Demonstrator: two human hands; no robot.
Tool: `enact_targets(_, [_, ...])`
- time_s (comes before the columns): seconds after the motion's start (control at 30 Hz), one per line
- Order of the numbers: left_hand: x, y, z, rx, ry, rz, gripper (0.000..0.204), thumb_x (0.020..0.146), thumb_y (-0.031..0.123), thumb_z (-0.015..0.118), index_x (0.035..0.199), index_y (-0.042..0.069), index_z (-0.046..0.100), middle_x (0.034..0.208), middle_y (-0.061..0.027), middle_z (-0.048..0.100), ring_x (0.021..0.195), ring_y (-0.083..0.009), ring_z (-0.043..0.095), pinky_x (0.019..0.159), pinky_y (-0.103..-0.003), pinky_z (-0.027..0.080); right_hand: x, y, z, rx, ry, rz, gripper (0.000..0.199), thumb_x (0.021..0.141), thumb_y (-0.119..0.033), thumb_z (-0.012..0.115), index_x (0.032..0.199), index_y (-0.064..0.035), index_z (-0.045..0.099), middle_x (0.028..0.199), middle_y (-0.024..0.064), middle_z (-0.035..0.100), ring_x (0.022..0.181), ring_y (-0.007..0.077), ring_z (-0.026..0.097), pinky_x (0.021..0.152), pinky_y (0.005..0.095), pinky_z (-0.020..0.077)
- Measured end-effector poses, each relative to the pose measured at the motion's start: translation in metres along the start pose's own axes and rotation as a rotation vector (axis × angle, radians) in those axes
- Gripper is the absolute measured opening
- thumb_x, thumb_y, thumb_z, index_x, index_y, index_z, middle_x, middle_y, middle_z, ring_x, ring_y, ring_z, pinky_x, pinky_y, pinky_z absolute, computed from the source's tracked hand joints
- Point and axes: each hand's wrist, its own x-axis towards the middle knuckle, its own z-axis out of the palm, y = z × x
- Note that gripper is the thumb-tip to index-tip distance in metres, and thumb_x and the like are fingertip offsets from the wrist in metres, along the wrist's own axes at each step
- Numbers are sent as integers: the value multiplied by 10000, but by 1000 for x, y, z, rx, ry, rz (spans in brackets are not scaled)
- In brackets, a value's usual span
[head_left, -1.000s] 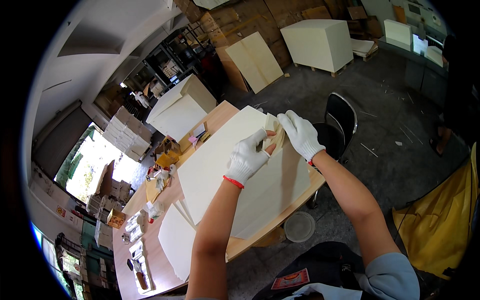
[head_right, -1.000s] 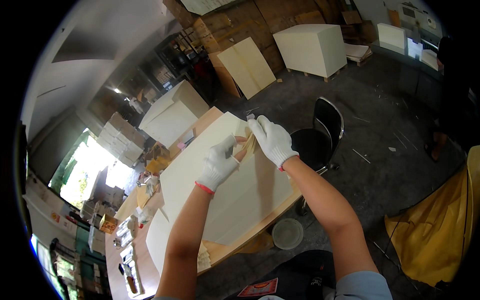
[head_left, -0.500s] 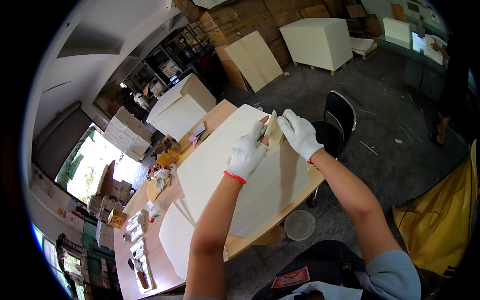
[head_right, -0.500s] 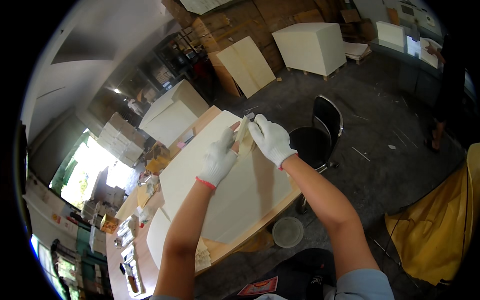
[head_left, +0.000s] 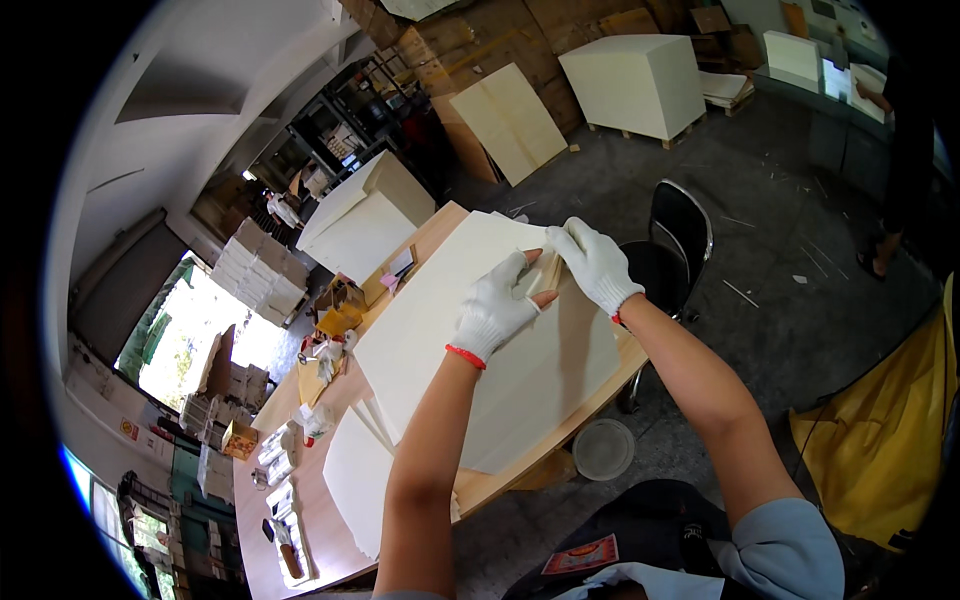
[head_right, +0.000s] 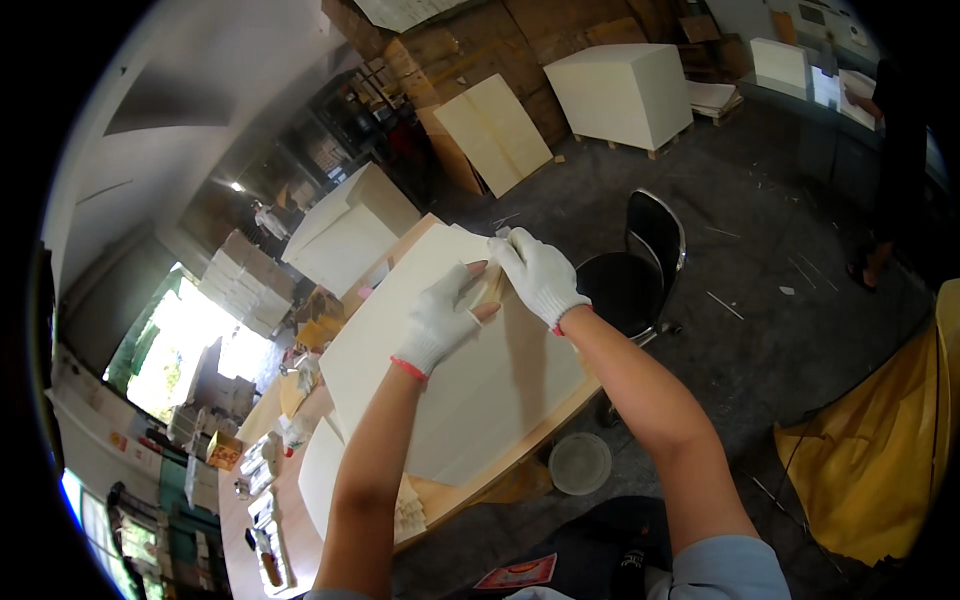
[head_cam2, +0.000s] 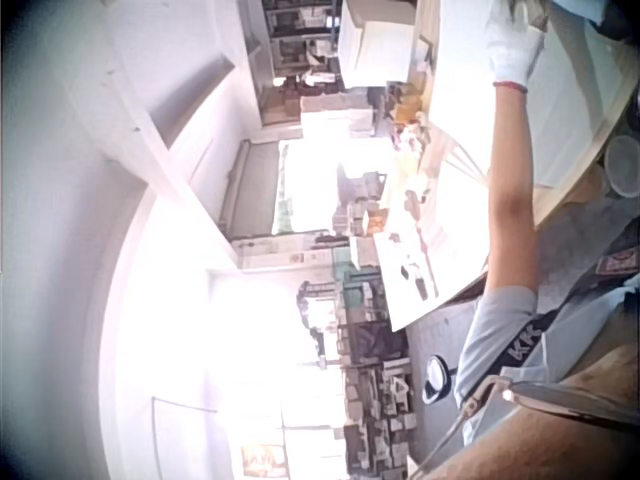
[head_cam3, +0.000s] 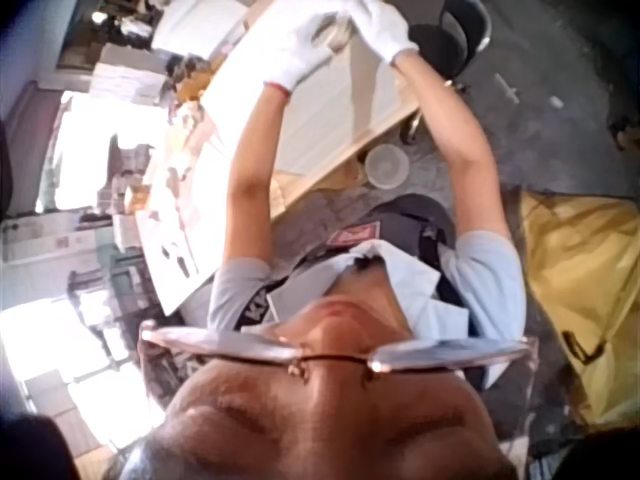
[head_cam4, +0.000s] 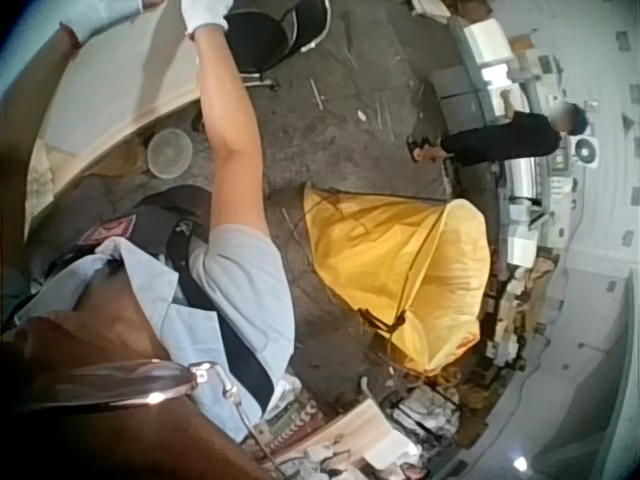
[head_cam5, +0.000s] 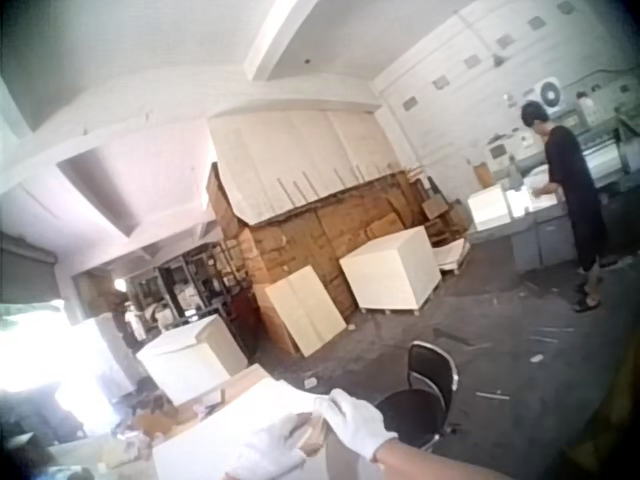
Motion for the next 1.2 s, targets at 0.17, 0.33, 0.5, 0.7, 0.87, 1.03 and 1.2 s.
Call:
enact_targets(0.17, [9, -26, 6, -140, 29, 66, 516, 946, 228, 748, 1431, 93, 634, 1351, -175, 703, 1268, -307, 656, 1074, -395, 490, 2, -2, -6, 0, -18, 13, 558, 1034, -627, 485, 994, -89, 628, 850, 209, 701, 876, 453, 683, 757, 532, 493])
enact_targets(0.33, [10, -35, 14, -357, 97, 80, 415, 1001, 108, 617, 1415, 96, 642, 1314, -144, 715, 1220, -262, 663, 1049, -359, 490, -3, -1, -39, -557, -201, -29, 524, 1002, -609, 550, 920, -107, 676, 845, 161, 734, 822, 379, 713, 730, 502, 537])
enact_targets(0.5, [8, -24, 7, -146, 3, 12, 316, 1056, 195, 530, 1312, 177, 714, 1026, -139, 735, 921, -237, 680, 898, -357, 525, 13, 12, -38, -621, -75, -545, 443, 995, -542, 573, 932, -126, 711, 850, 157, 737, 772, 337, 706, 704, 494, 537])
enact_targets(0.7, [9, -23, 9, -134, 10, -5, 313, 1055, 219, 519, 1280, 191, 734, 890, -110, 685, 820, -213, 637, 833, -360, 521, 14, -5, -16, 19, -160, -36, 553, 1049, -564, 487, 1012, -47, 679, 976, 228, 708, 959, 450, 658, 804, 514, 481])
enact_targets(0.87, [10, -27, 9, -104, 28, 28, 319, 981, 247, 690, 1290, 178, 729, 832, -97, 652, 782, -205, 624, 786, -364, 516, 3, -5, -6, 19, -51, 21, 555, 1066, -561, 435, 1001, -60, 663, 934, 231, 703, 931, 458, 656, 804, 524, 476])
enact_targets(1.03, [11, -25, 10, -87, 16, 12, 399, 919, 245, 781, 1305, 157, 724, 775, -63, 592, 730, -175, 579, 738, -349, 503, 0, 3, 2, 5, 39, -49, 556, 1080, -556, 398, 980, -69, 646, 903, 232, 701, 909, 462, 657, 794, 537, 474])
enact_targets(1.2, [10, -28, 10, -145, 36, 35, 359, 965, 212, 714, 1313, 123, 718, 750, -24, 536, 712, -133, 533, 718, -328, 497, 1, 5, 1, -12, 24, -66, 543, 1085, -558, 394, 1005, -83, 647, 897, 233, 708, 897, 462, 668, 785, 551, 480])
